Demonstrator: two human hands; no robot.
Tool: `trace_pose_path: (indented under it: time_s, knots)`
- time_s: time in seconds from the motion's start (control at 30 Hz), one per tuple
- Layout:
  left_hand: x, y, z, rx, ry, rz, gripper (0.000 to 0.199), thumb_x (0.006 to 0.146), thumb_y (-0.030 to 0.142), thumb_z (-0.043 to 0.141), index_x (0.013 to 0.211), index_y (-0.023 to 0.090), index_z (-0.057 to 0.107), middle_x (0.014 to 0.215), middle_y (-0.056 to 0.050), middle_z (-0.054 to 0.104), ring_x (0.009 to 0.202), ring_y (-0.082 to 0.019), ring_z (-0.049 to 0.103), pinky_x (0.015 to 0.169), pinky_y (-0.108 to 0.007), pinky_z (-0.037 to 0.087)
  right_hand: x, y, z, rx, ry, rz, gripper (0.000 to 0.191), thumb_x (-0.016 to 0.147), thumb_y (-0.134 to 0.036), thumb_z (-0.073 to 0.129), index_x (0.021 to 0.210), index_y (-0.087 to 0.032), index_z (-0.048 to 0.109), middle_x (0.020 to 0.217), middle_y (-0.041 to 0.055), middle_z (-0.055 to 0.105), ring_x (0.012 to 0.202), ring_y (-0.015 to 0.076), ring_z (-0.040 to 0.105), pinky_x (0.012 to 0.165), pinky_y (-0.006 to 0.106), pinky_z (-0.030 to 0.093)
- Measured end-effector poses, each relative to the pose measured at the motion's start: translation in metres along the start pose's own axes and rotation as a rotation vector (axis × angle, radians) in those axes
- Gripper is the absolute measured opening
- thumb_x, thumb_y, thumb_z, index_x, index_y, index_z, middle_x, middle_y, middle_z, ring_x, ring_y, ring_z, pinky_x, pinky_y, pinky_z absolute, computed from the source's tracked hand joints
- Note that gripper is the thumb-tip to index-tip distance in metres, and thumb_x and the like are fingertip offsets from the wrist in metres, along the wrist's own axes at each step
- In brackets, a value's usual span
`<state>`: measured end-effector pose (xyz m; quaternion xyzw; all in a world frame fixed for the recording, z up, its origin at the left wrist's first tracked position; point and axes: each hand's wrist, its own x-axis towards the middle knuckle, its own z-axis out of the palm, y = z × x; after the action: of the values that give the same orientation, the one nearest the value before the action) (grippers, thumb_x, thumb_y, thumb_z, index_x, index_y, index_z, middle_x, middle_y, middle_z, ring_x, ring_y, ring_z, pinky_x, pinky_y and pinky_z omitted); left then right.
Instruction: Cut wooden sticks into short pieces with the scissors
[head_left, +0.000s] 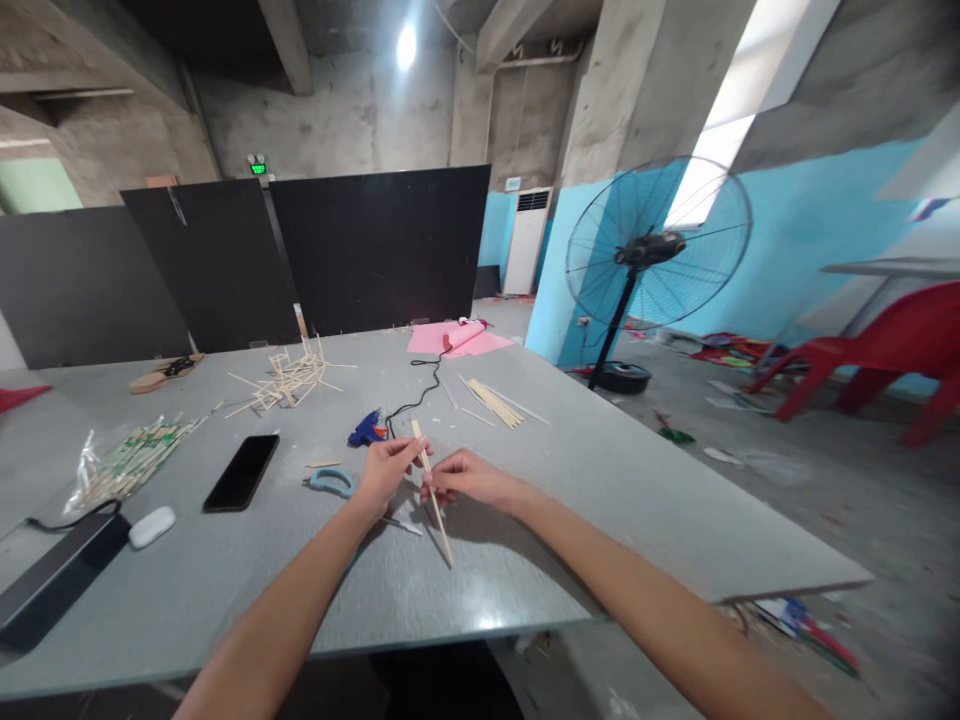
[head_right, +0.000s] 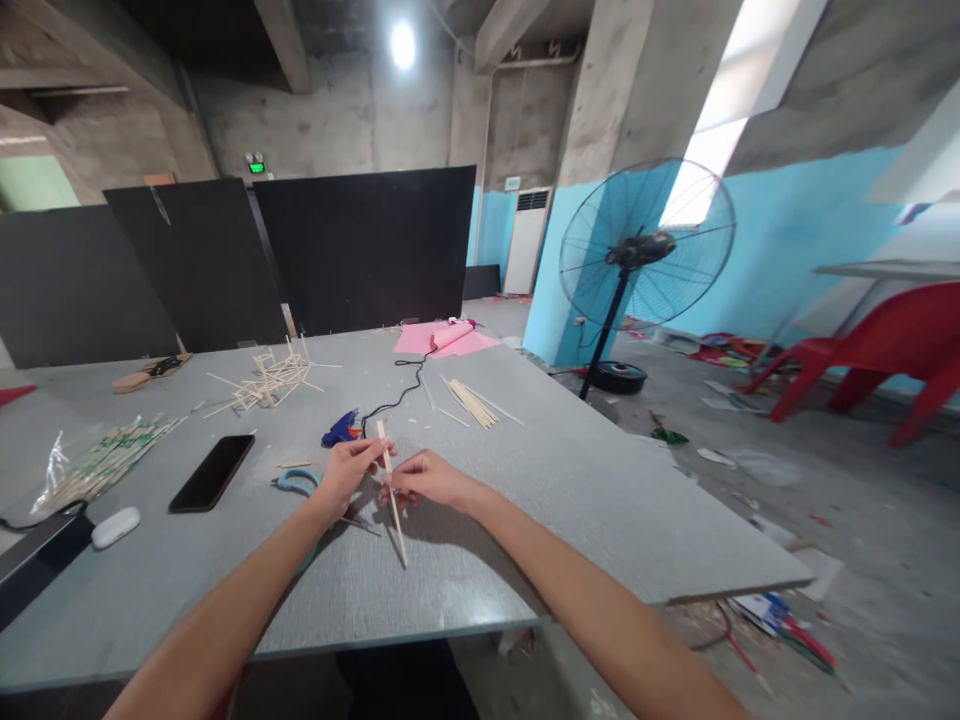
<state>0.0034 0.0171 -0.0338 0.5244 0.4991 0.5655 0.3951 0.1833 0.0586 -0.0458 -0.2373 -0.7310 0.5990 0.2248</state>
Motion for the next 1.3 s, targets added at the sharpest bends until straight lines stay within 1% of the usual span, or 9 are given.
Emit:
trace_pose_path:
  time_s: [0.23,0.57,0.83,0.93,1.07,1.3]
  knots:
    - [0.0005,-0.0012,-0.0003,0.006,-0.004,0.000,0.046,0.072,0.061,0.081,0.076,0.016,0.084,0.071,-0.007,0.070,0.058,-0.011,0.048,0.058,-0.026,0.038,-0.0002,0.0007,-0.0006,-0.013,-0.005,0.003,0.045,0.084,-0.058,0.075,0.086,-0.014,0.083,0.080,0.0091,0.076,0.062,0.0125,0.056,0.060,0.027,0.043]
    - [-0.0003,-0.0005,-0.0001,0.002,-0.005,-0.006,0.046,0.071,0.061,0.081,0.077,0.016,0.084,0.075,-0.008,0.073,0.059,-0.012,0.049,0.059,-0.026,0.039,0.0006,0.0004,-0.0001,-0.017,0.002,0.005,0.047,0.081,-0.060,0.077,0.083,-0.013,0.082,0.078,0.0095,0.075,0.059,0.0116,0.054,0.058,0.027,0.042]
    - [0.0003,-0.0018,-0.0009,0.035,-0.010,0.003,0.047,0.073,0.062,0.079,0.077,0.016,0.084,0.067,-0.004,0.066,0.058,-0.012,0.049,0.058,-0.026,0.037,0.0012,0.0019,-0.0005,-0.027,-0.001,-0.003,0.049,0.082,-0.063,0.076,0.083,-0.014,0.082,0.079,0.0103,0.076,0.060,0.0124,0.055,0.057,0.027,0.043]
    - [0.0011,-0.0034,-0.0010,0.028,-0.010,0.002,0.046,0.073,0.061,0.079,0.077,0.015,0.084,0.066,-0.004,0.066,0.057,-0.011,0.048,0.057,-0.026,0.037,0.0017,0.0024,-0.0004,-0.025,0.000,0.001,0.048,0.081,-0.062,0.076,0.082,-0.014,0.082,0.076,0.0096,0.075,0.059,0.0124,0.055,0.056,0.027,0.042]
    - [0.0020,-0.0051,-0.0010,0.017,-0.014,0.001,0.044,0.074,0.059,0.079,0.078,0.015,0.084,0.068,-0.005,0.067,0.058,-0.011,0.048,0.058,-0.026,0.037,0.0010,0.0010,-0.0001,-0.033,-0.003,0.005,0.048,0.082,-0.062,0.075,0.083,-0.014,0.082,0.078,0.0096,0.075,0.060,0.0125,0.056,0.057,0.027,0.042]
    - [0.0010,-0.0037,-0.0014,0.035,-0.018,-0.012,0.045,0.075,0.059,0.078,0.079,0.015,0.084,0.068,-0.004,0.067,0.058,-0.011,0.048,0.059,-0.026,0.036,0.0017,0.0039,-0.0011,-0.047,-0.014,-0.010,0.049,0.084,-0.062,0.074,0.083,-0.014,0.082,0.078,0.0090,0.075,0.060,0.0118,0.055,0.057,0.027,0.042]
